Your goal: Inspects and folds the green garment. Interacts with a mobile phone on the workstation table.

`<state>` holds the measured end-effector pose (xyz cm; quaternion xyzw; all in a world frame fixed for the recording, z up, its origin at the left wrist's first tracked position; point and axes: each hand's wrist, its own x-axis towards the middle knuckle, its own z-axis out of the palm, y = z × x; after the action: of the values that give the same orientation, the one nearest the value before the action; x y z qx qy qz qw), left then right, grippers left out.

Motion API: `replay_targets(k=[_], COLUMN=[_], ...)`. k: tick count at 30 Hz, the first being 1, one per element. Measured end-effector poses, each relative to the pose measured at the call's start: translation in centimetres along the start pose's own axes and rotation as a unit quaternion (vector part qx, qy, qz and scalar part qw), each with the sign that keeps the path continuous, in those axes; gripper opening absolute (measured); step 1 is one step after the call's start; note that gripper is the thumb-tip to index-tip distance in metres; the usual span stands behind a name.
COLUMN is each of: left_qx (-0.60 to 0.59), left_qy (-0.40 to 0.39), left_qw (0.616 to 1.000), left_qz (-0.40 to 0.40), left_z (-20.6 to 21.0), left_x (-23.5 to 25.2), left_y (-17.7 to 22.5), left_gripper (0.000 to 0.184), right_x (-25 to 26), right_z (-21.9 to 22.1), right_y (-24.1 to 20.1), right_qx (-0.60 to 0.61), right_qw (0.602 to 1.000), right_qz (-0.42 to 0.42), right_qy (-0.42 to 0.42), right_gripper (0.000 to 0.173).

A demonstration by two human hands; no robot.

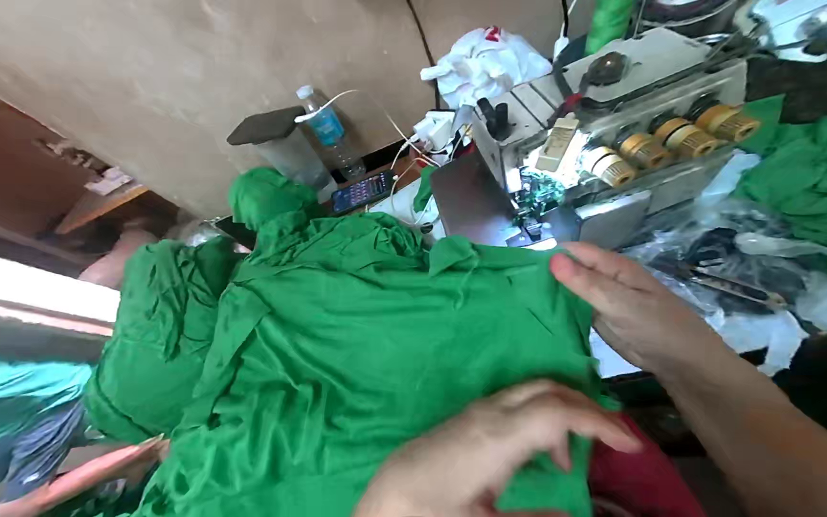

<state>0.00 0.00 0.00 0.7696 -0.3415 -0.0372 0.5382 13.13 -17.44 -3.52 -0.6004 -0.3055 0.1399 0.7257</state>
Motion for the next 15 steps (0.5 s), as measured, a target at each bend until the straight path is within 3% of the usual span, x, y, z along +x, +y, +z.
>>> replay_targets(k=[2, 4, 5, 8, 11, 15], left_qx=[0.048, 0.24, 0.319, 0.42, 0.435, 0.492], left_qy=[0.123, 0.281, 0.318, 0.337, 0.304, 0.266], left_qw=[0.991, 0.927, 0.886, 0.818, 0.802, 0.802], left_qz=[-0.005, -0.065, -0.107, -0.203, -0.273, -0.208], left_z=[-0.6, -0.8, -0.7, -1.3, -4.2, -7.4], left_x=[-0.4, 0.5, 1.3, 3.4, 4.2, 3.9], left_y=[-1.4, -3.1, -4.2, -7.3, -6.9, -4.8], left_gripper=[0.049, 0.048, 0.055, 0.066, 0.067, 0.033], right_x=[-1.7, -2.9, -3.3, -3.6, -3.8, -4.1], right_z=[-0.9, -0.7, -0.3, 0.6, 0.0, -1.5], right_y=[1.1, 1.8, 1.9, 2.1, 2.2, 2.9], right_qx=[0.006, -0.02, -0.035, -0.068, -0.087, -0.127], right_qw=[0.999, 0.999, 0.999, 0.996, 0.994, 0.988], right_qz=[0.029, 0.019, 0.007, -0.049, -0.063, -0.084], right_qy=[0.021, 0.025, 0.022, -0.009, -0.027, -0.023], right_gripper=[0.029, 0.033, 0.035, 0.034, 0.035, 0.033])
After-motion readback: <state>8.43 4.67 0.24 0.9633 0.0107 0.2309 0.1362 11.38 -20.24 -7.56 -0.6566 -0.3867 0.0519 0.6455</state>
